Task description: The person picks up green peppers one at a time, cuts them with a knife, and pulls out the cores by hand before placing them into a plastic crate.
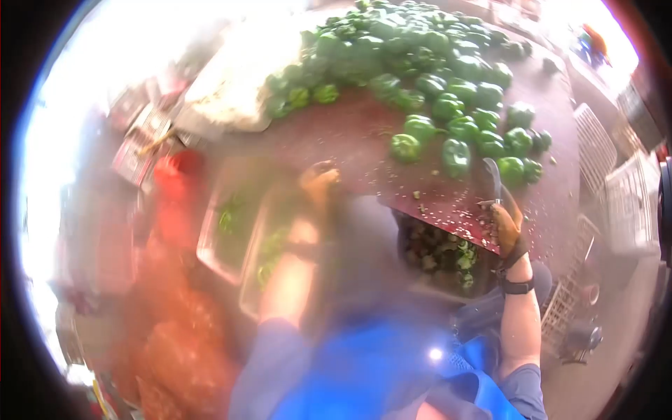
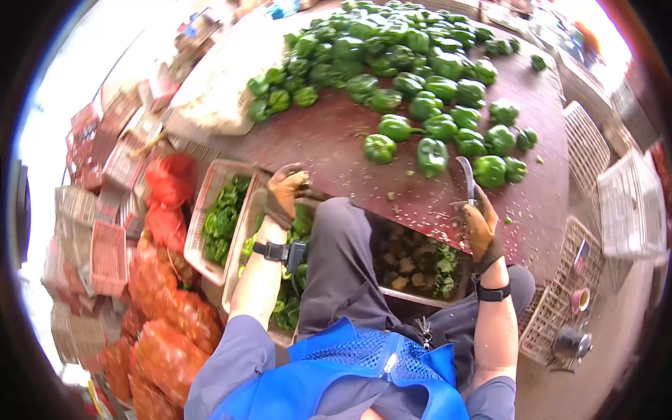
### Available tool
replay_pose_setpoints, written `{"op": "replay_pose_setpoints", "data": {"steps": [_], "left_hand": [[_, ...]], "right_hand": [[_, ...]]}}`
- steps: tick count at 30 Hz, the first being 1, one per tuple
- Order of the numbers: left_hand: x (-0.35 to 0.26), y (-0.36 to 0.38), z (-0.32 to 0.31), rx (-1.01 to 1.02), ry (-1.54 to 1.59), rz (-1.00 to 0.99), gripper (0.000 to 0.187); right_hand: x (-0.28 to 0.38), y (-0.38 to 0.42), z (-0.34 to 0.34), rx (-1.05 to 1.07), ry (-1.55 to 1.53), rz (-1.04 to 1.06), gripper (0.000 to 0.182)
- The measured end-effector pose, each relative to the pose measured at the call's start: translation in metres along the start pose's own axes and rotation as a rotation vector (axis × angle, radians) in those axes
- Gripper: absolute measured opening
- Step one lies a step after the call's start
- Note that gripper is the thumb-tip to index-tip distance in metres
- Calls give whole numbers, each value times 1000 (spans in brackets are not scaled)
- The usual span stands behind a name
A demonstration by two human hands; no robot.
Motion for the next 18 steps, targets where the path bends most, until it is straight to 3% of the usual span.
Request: {"op": "replay_pose_setpoints", "data": {"steps": [1, 2, 4, 6, 8, 10, 11, 12, 15, 18], "left_hand": [[-6, -14, -66, 119, -135, -5, 36], [-2, -19, -109, 203, -260, -15, 39], [18, -31, -171, 349, -466, -224, 49], [24, -31, -225, 371, -870, -263, 58], [60, -45, -257, 413, -936, -164, 64], [72, -55, -279, 349, -1133, -184, 63], [81, -61, -283, 359, -1062, -113, 61], [92, -66, -280, 287, -796, -41, 59], [83, -57, -285, 239, -874, -46, 53], [85, -35, -280, 261, -924, -185, 46]], "right_hand": [[2, 8, 4, -9, -94, 154, 59], [-2, 12, 6, -17, -169, 124, 57], [-26, -3, 26, -44, -136, 147, 52], [-28, -1, 30, -105, -122, 133, 49], [-30, -4, 38, -136, -91, 185, 47], [-30, -11, 43, -144, -43, 299, 47], [-38, -12, 49, -137, -65, 249, 46], [-35, -9, 49, -146, -76, 233, 45], [-24, -2, 41, -113, -115, 106, 44], [-36, -23, 33, -148, -105, 363, 45]]}}
Point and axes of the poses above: each hand's wrist, its own y-axis away from the middle knuckle, its own z-axis out of the back of the hand, x = y × z, the point moved 8 cm from there along -y, towards the middle knuckle, and after that the axes turned 8 degrees about -z, right-handed, at the moved point
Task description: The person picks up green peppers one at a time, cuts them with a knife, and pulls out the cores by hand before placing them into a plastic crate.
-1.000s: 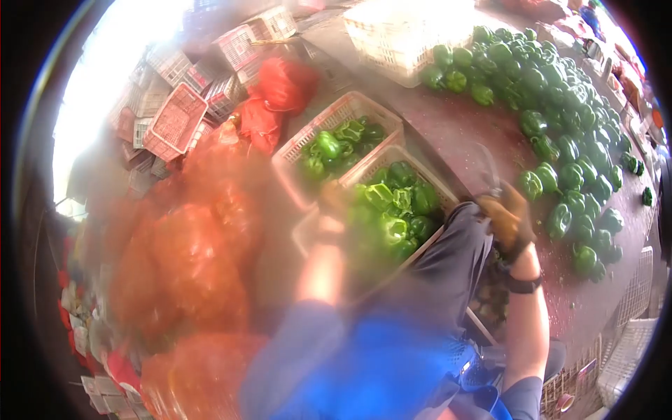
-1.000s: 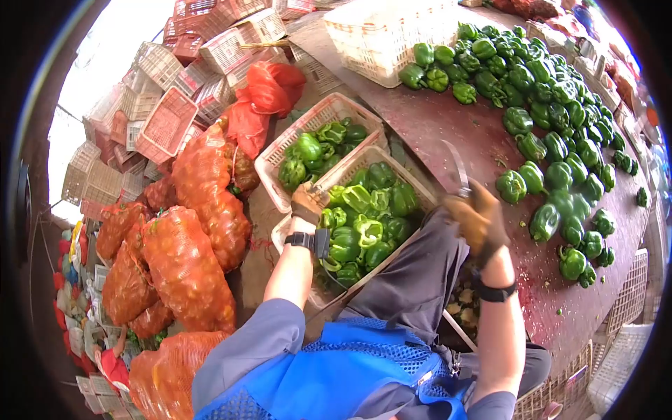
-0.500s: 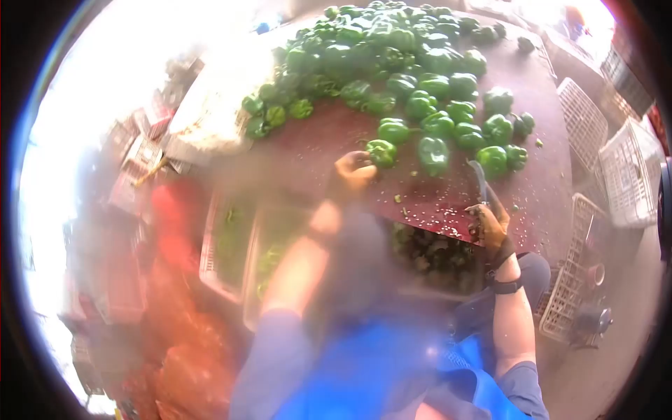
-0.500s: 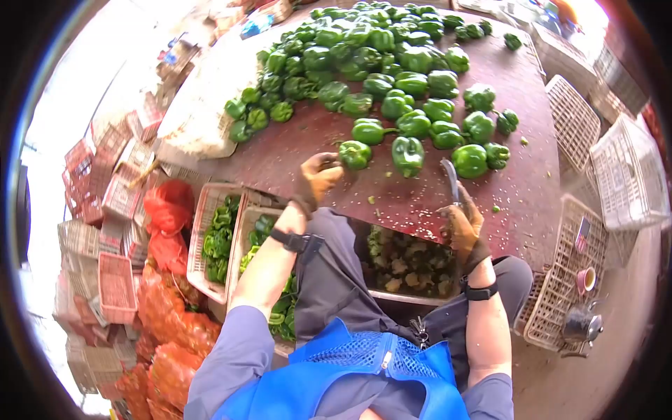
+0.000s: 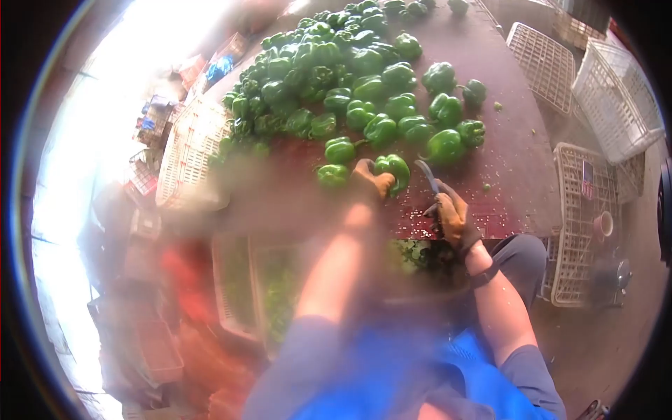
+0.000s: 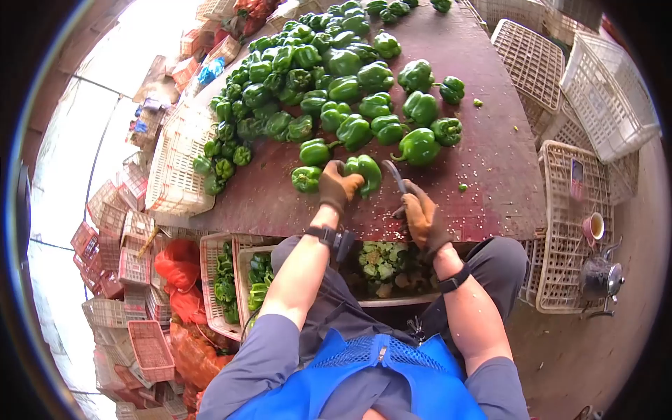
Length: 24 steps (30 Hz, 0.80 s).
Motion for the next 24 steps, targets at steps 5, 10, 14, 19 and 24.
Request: {"op": "replay_pose_setpoints", "data": {"steps": [5, 10, 14, 19, 24], "left_hand": [[-23, 56, -9, 31, 93, -211, 42], [-13, 67, -21, -35, 156, -267, 38], [-2, 55, -20, -70, 231, -159, 36], [14, 58, -6, -117, 550, 172, 35], [-11, 79, 0, 48, 873, 90, 34]], "right_hand": [[-4, 1, -17, 20, 206, 60, 51], [-8, 1, -17, -5, 342, 9, 56], [-29, 5, -15, 53, 461, -153, 58], [-39, 24, -14, 82, 516, -5, 57], [-21, 16, -3, 29, 55, -254, 55]]}}
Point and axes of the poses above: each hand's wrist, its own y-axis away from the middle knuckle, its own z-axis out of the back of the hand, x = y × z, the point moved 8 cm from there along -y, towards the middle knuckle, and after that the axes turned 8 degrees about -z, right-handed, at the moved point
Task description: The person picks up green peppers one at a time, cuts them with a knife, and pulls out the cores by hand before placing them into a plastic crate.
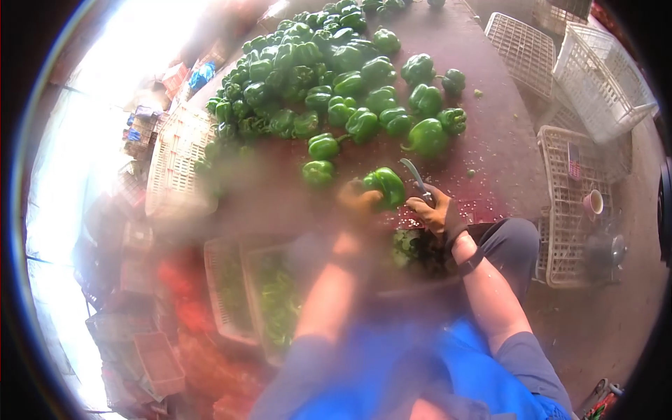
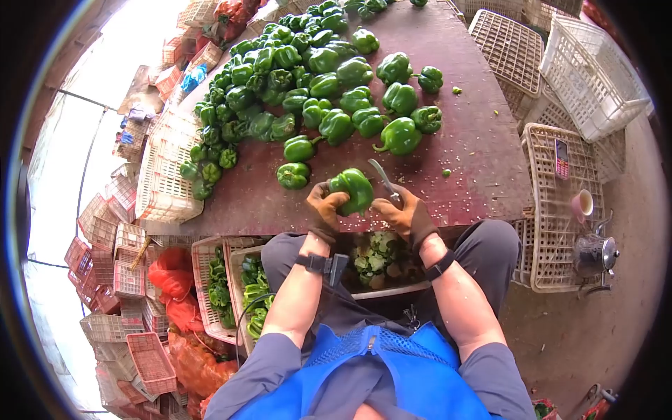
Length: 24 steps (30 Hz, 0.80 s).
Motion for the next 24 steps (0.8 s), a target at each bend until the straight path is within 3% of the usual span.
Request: {"op": "replay_pose_setpoints", "data": {"steps": [1, 5, 8, 11, 14, 17, 24], "left_hand": [[2, 6, -4, 103, -149, 29, 36], [-17, 32, -34, 164, -240, 55, 44], [-16, 33, -48, 243, 138, 103, 45], [-1, 32, -48, 360, 52, 133, 47], [5, 39, -51, 328, 53, 162, 48], [-2, 49, -63, 340, 260, 218, 48], [1, 66, -63, 327, 426, 306, 48]], "right_hand": [[0, -5, -2, 13, -10, 3, 55], [17, 3, -6, 72, -30, -74, 53], [23, 5, -5, 97, -74, -13, 46], [28, 11, -5, 99, -98, -4, 43], [19, 5, 2, 135, -149, -58, 40], [19, 5, 4, 161, -174, -68, 36], [9, 0, 4, 238, -147, -46, 23]]}}
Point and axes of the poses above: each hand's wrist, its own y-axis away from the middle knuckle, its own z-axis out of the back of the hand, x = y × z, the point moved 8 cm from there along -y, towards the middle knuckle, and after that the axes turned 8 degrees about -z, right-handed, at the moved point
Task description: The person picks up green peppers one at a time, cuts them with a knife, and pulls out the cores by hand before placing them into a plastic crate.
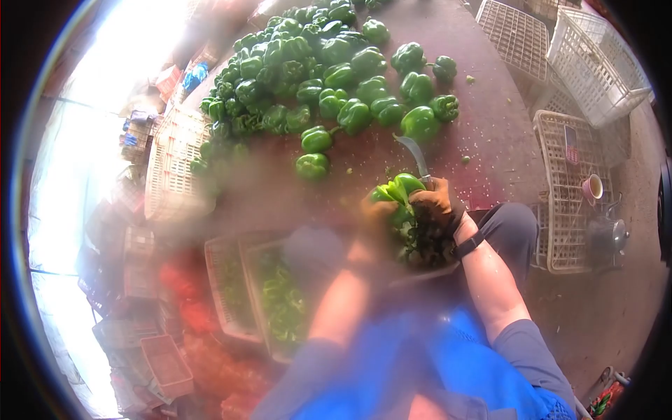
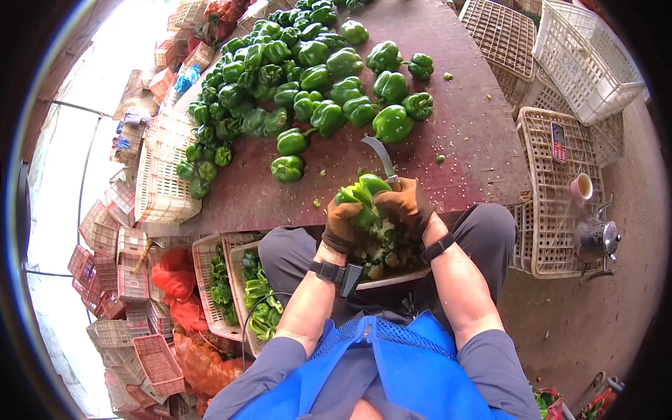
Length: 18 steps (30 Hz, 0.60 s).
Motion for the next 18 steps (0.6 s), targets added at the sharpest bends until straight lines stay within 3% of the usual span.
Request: {"op": "replay_pose_setpoints", "data": {"steps": [4, 9, 12, 14, 16, 18], "left_hand": [[-3, 9, -12, 18, 120, 5, 47], [-4, 11, -2, -6, 108, -58, 45], [-16, 5, 8, -106, -56, -200, 44], [-26, 6, 12, -239, -312, -322, 46], [-33, 6, 13, -285, -610, -474, 51], [-26, 12, 13, -237, -948, -648, 57]], "right_hand": [[-11, -5, 4, 79, 72, 28, 22], [-15, -12, 17, 150, 268, 280, 40], [-7, -7, 15, -17, 534, 429, 43], [-9, -9, 12, -134, 471, 288, 41], [-13, -5, 3, -191, 131, -128, 38], [-43, -28, 19, -198, -29, -32, 38]]}}
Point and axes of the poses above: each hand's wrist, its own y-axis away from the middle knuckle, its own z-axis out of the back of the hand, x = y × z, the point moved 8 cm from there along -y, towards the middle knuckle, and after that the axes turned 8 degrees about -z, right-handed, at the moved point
